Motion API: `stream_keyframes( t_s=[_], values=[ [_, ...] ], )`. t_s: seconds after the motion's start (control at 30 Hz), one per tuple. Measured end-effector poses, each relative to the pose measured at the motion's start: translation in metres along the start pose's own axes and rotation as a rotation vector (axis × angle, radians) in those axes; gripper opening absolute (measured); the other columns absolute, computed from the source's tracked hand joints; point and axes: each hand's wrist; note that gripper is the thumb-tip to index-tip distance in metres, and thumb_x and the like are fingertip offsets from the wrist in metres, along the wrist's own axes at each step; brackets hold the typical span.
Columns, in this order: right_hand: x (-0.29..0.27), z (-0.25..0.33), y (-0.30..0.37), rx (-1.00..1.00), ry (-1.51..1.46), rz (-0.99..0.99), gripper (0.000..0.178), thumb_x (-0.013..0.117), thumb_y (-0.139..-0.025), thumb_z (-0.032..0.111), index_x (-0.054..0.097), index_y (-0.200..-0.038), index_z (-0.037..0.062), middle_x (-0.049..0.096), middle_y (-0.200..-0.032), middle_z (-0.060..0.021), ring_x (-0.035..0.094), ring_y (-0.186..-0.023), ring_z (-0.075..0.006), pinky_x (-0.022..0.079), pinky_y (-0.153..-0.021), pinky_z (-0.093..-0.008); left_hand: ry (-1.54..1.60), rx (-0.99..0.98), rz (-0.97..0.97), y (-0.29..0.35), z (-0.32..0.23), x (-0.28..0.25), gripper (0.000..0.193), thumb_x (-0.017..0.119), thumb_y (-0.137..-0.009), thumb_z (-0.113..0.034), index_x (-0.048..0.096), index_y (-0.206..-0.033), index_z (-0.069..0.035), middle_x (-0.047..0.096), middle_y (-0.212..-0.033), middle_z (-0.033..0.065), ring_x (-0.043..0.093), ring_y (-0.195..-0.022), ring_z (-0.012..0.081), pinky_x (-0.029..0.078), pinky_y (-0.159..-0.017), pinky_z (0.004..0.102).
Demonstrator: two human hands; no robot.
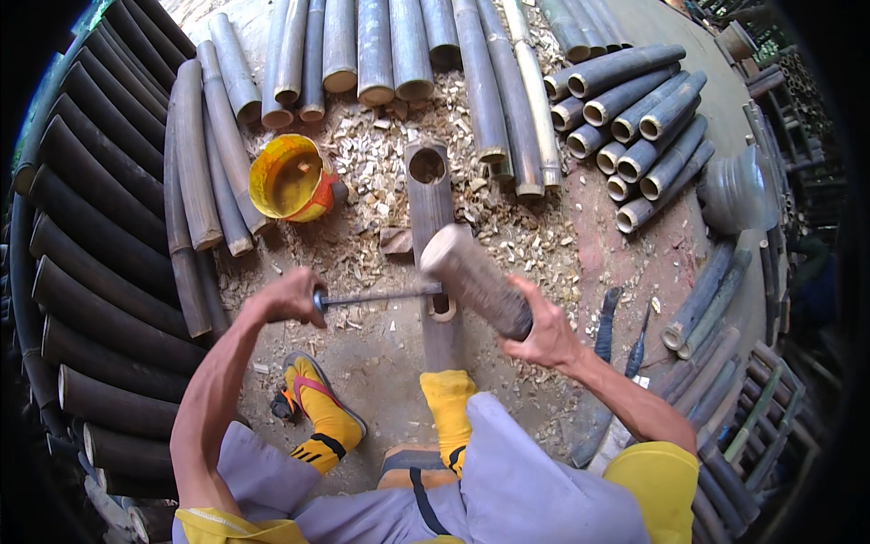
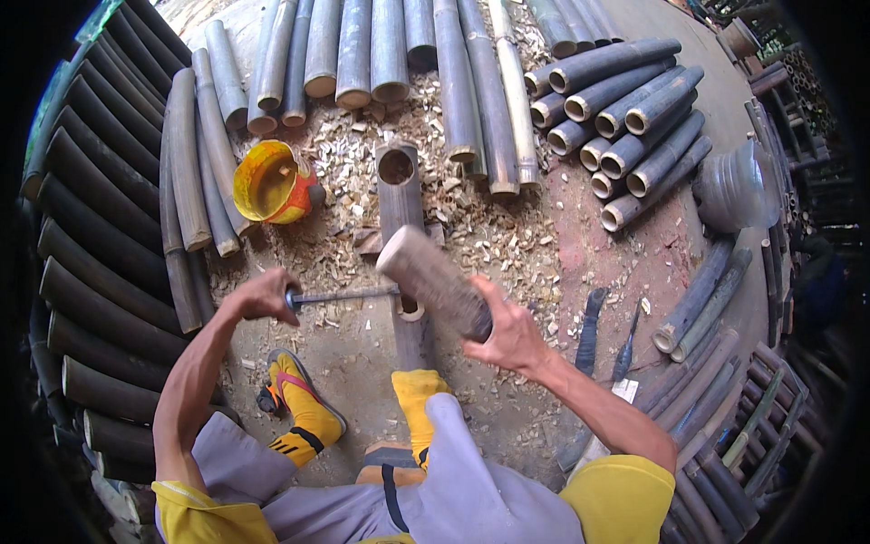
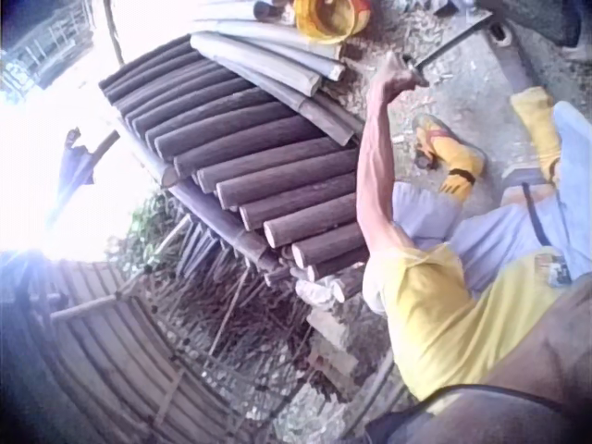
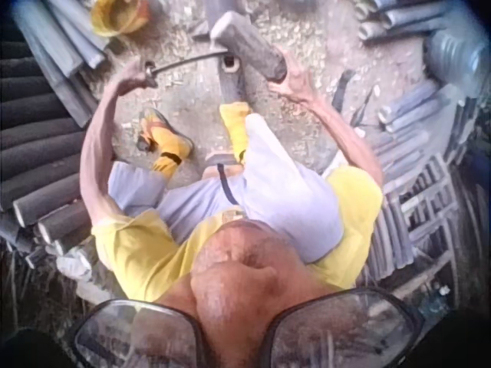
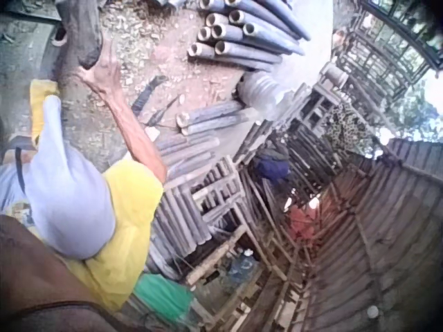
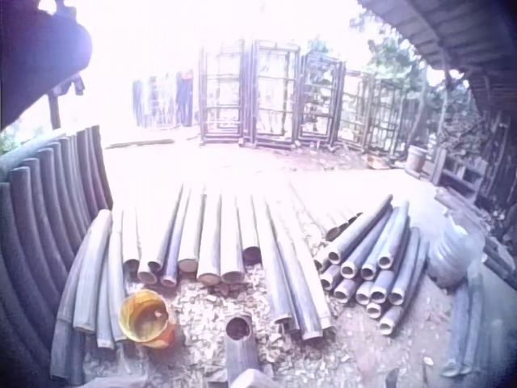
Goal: The person sits on the ground and uses a knife and a wooden mallet to carve a hole into a vertical bamboo tube. They repeatedly strike the knife with the mallet to remove material, occasionally using a chisel to refine the opening. The person also uses a yellow bucket to collect debris and inspects the bamboo piece periodically.
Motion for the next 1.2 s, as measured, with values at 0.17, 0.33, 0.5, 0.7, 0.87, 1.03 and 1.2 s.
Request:
stream_keyframes(
  t_s=[0.17, 0.33, 0.5, 0.7, 0.87, 1.03, 1.2],
  values=[
    [-0.017, -0.004, 0.015, 0.302, -0.121, -0.202, 0.085, 0.078, -0.064, 0.022, 0.034, -0.133, 0.0020, 0.061, -0.107, -0.0229, 0.065, -0.092, -0.0334, 0.052, -0.083, -0.0408, -0.042, 0.154, -0.893, -0.007, 0.021, 0.000, 0.027, 0.076, -0.073, -0.018, 0.056, -0.083, -0.001, 0.058, -0.070, 0.0025, 0.055, -0.064, 0.0109, 0.045, -0.060, 0.0291],
    [-0.022, -0.001, 0.031, 0.435, -0.160, -0.142, 0.086, 0.076, -0.065, 0.020, 0.032, -0.136, 0.0016, 0.052, -0.122, -0.0232, 0.054, -0.113, -0.0315, 0.041, -0.099, -0.0413, -0.063, 0.183, -0.362, 0.003, 0.032, 0.039, 0.029, 0.067, -0.061, -0.018, 0.059, -0.082, 0.001, 0.059, -0.066, 0.0103, 0.055, -0.060, 0.0217, 0.043, -0.058, 0.0343],
    [-0.016, 0.012, 0.027, 0.362, -0.277, -0.134, 0.095, 0.076, -0.064, 0.015, 0.024, -0.143, 0.0040, 0.047, -0.131, -0.0225, 0.051, -0.118, -0.0309, 0.039, -0.103, -0.0400, -0.218, 0.007, -0.259, -0.009, 0.021, 0.034, 0.034, 0.065, -0.060, -0.023, 0.067, -0.085, 0.001, 0.063, -0.068, 0.0205, 0.063, -0.065, 0.0351, 0.051, -0.067, 0.0409],
    [-0.013, 0.024, 0.029, 0.320, -0.285, -0.137, 0.098, 0.075, -0.065, 0.019, 0.020, -0.145, 0.0057, 0.046, -0.131, -0.0247, 0.051, -0.118, -0.0323, 0.040, -0.102, -0.0402, -0.309, -0.039, -0.241, -0.017, 0.016, 0.024, 0.034, 0.067, -0.059, -0.022, 0.068, -0.083, 0.001, 0.064, -0.070, 0.0218, 0.065, -0.068, 0.0346, 0.052, -0.068, 0.0415],
    [-0.022, 0.021, 0.024, 0.531, -0.340, 0.314, 0.094, 0.071, -0.067, 0.022, 0.023, -0.145, 0.0048, 0.048, -0.130, -0.0272, 0.064, -0.095, -0.0313, 0.049, -0.092, -0.0407, -0.308, -0.037, -0.168, -0.021, 0.016, 0.018, 0.032, 0.069, -0.058, -0.020, 0.065, -0.077, 0.006, 0.064, -0.067, 0.0202, 0.065, -0.065, 0.0312, 0.051, -0.064, 0.0390],
    [-0.012, 0.030, 0.040, 0.251, -0.237, -0.084, 0.094, 0.072, -0.067, 0.020, 0.022, -0.145, 0.0041, 0.047, -0.130, -0.0268, 0.059, -0.108, -0.0310, 0.046, -0.095, -0.0403, -0.268, -0.067, -0.122, -0.019, 0.013, 0.014, 0.033, 0.069, -0.057, -0.019, 0.066, -0.078, 0.006, 0.062, -0.064, 0.0188, 0.064, -0.063, 0.0296, 0.050, -0.063, 0.0385],
    [0.013, 0.019, 0.046, 0.344, -0.287, 0.160, 0.098, 0.074, -0.067, 0.019, 0.018, -0.146, 0.0050, 0.045, -0.135, -0.0230, 0.053, -0.117, -0.0332, 0.041, -0.101, -0.0395, -0.400, 0.022, -0.377, -0.009, 0.020, 0.033, 0.020, 0.065, -0.063, -0.016, 0.063, -0.075, -0.001, 0.063, -0.064, 0.0165, 0.062, -0.058, 0.0309, 0.050, -0.058, 0.0430]
  ],
)
Point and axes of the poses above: each hand's wrist, its own y-axis away from the middle knuckle, its own x-axis out of the palm, z = x × y
